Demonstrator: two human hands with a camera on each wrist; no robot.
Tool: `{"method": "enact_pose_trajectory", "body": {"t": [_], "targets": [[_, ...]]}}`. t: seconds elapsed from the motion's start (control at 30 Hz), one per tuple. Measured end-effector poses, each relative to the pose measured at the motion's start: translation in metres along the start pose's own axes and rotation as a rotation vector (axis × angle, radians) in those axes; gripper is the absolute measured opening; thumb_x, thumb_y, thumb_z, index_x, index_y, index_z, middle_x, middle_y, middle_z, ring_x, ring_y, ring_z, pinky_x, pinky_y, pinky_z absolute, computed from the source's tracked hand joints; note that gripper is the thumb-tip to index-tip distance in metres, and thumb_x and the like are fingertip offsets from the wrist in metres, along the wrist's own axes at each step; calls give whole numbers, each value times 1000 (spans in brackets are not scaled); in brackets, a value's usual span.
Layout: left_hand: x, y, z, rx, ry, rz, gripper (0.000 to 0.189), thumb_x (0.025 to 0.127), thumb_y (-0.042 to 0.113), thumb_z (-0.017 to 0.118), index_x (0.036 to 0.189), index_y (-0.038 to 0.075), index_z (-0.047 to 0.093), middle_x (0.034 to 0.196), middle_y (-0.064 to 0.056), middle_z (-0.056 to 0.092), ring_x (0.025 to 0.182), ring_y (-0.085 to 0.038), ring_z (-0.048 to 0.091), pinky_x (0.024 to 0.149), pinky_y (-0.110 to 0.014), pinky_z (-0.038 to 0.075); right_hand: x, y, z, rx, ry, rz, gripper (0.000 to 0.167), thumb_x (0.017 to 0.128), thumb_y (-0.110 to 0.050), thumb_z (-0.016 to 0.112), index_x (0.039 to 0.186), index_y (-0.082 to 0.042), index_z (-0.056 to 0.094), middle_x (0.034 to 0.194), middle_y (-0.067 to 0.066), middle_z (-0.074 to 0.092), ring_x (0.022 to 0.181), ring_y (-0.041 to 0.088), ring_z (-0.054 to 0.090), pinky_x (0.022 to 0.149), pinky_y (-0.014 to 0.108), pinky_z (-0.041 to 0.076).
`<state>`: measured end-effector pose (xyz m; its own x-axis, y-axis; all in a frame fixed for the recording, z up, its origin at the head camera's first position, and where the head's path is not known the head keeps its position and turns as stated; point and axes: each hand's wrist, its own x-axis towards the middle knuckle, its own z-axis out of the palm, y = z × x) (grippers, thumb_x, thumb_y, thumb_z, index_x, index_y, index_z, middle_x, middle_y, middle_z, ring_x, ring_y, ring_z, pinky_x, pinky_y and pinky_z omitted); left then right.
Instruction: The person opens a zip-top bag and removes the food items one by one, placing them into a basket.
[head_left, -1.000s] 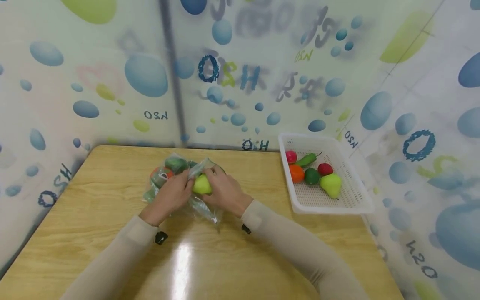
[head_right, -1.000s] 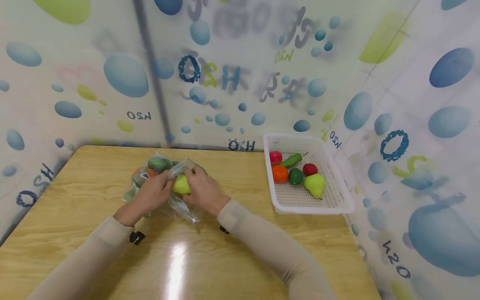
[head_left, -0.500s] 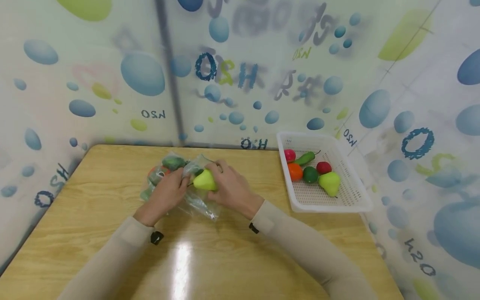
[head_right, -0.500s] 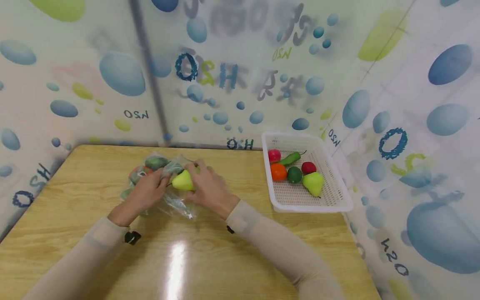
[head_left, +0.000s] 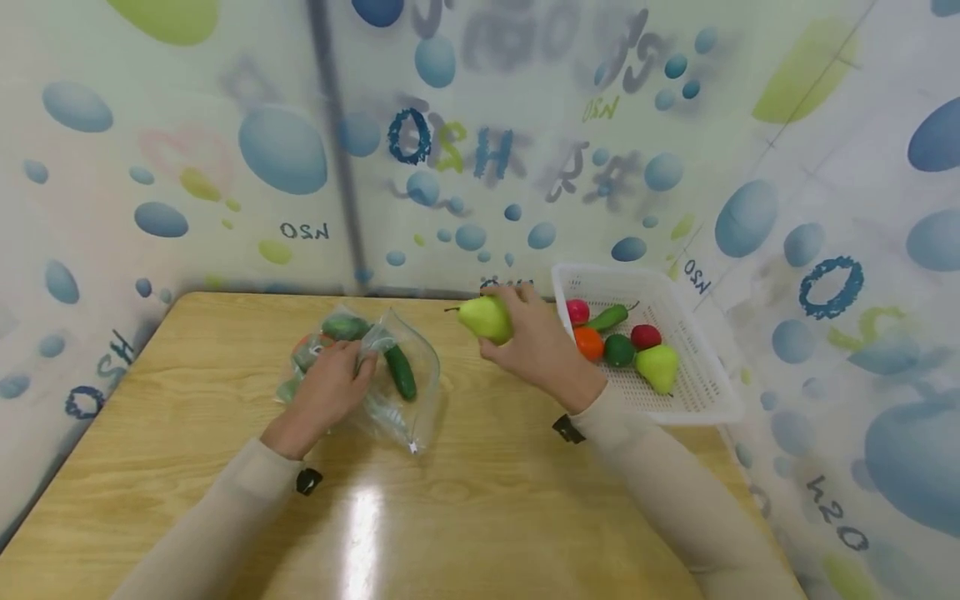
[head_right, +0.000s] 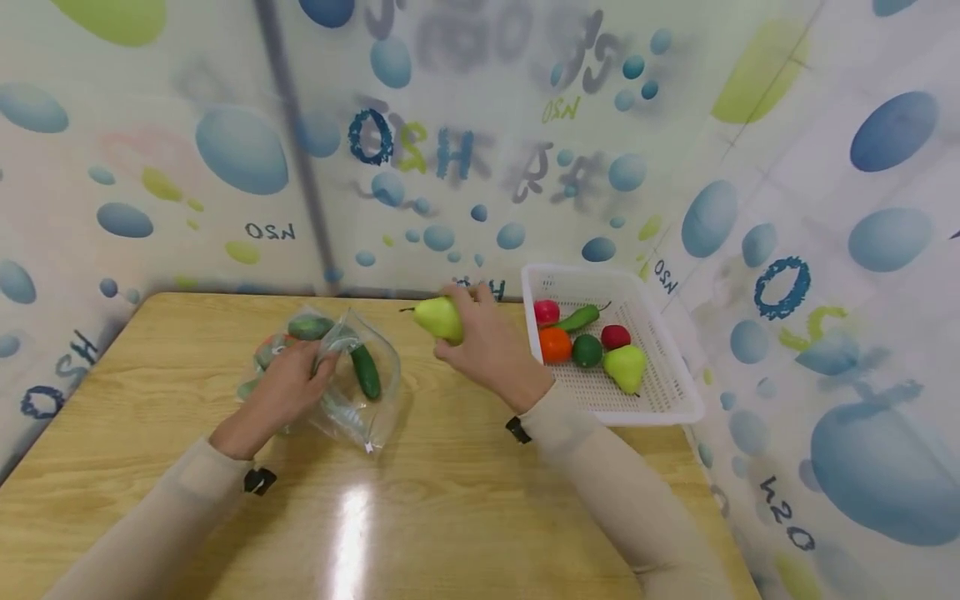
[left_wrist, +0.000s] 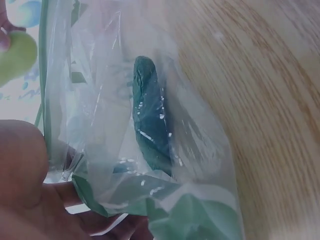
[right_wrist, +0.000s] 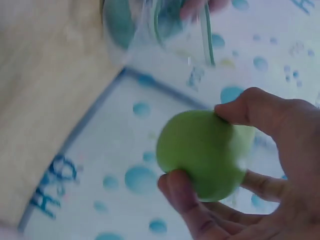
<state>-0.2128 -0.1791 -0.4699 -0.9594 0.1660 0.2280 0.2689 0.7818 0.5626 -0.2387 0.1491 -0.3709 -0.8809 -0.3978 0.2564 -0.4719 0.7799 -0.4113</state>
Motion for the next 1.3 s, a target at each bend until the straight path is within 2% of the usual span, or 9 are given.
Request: {"method": "enact_pose_trajectory", "body": {"t": [0.17, 0.27, 0.33, 0.53, 0.77, 0.9, 1.03, 1.13, 1.3], "targets": [[-3, -2, -1, 33, 39, 3, 35, 122, 19, 55, 94, 2, 68, 116, -36, 77, 108, -55, 75, 98, -70, 61, 2, 47, -44, -45, -35, 203, 75, 103, -29, 84, 167, -4, 53, 143, 29, 64, 111, 40, 66, 94, 56, 65], [-4, -2, -3, 57, 54, -14, 34, 122, 20, 56, 101, -2, 73, 144, -43, 71, 137, -63, 67, 118, -79, 51, 7, 81, -60, -101, -92, 314, 77, 106, -34, 79, 167, 1, 50, 142, 32, 63, 115, 43, 62, 97, 57, 61], [-5, -2, -4, 74, 61, -27, 36, 122, 21, 57, 98, -1, 71, 150, -43, 68, 143, -64, 62, 124, -80, 45, 12, 104, -64, -138, -140, 365, 79, 106, -36, 77, 167, 5, 49, 140, 32, 62, 116, 44, 60, 98, 56, 59], [-8, -1, -6, 91, 44, -107, 40, 123, 30, 55, 118, -4, 77, 165, -40, 58, 158, -67, 42, 130, -89, 26, 24, 161, -66, -163, -267, 496, 77, 106, -34, 74, 162, 9, 45, 137, 32, 63, 111, 45, 64, 99, 55, 62], [-9, -2, -7, 84, -20, -218, 55, 123, 45, 52, 149, 0, 71, 182, -38, 33, 168, -68, 22, 124, -101, 7, 30, 191, -56, -153, -269, 543, 55, 107, -27, 72, 147, 7, 56, 125, 27, 64, 109, 43, 63, 98, 53, 58], [-10, -2, -10, 62, -66, -246, 64, 121, 53, 55, 158, 2, 66, 187, -35, 22, 171, -67, 15, 119, -105, 11, 32, 188, -51, -179, -264, 545, 47, 109, -23, 72, 142, 8, 61, 117, 26, 64, 104, 42, 64, 92, 50, 56], [-12, -3, -12, 60, -107, -239, 73, 117, 58, 62, 161, 0, 63, 189, -36, 14, 171, -69, 11, 114, -103, 29, 34, 159, -51, -269, -213, 472, 48, 112, -22, 70, 143, 13, 60, 123, 32, 62, 105, 46, 64, 97, 57, 61], [-12, -3, -11, 63, -100, -213, 73, 115, 53, 69, 159, -5, 63, 187, -41, 12, 169, -73, 12, 115, -96, 40, 35, 118, -50, -293, -130, 337, 42, 115, -21, 66, 140, 13, 63, 128, 34, 65, 109, 47, 67, 102, 61, 63], [-8, -1, -8, 97, -66, -166, 65, 112, 39, 74, 150, -12, 65, 177, -48, 26, 163, -74, 22, 125, -88, 36, 27, 40, -28, -149, -50, -53, 18, 114, -11, 68, 119, 3, 77, 111, 21, 79, 97, 33, 76, 88, 46, 68]]}}
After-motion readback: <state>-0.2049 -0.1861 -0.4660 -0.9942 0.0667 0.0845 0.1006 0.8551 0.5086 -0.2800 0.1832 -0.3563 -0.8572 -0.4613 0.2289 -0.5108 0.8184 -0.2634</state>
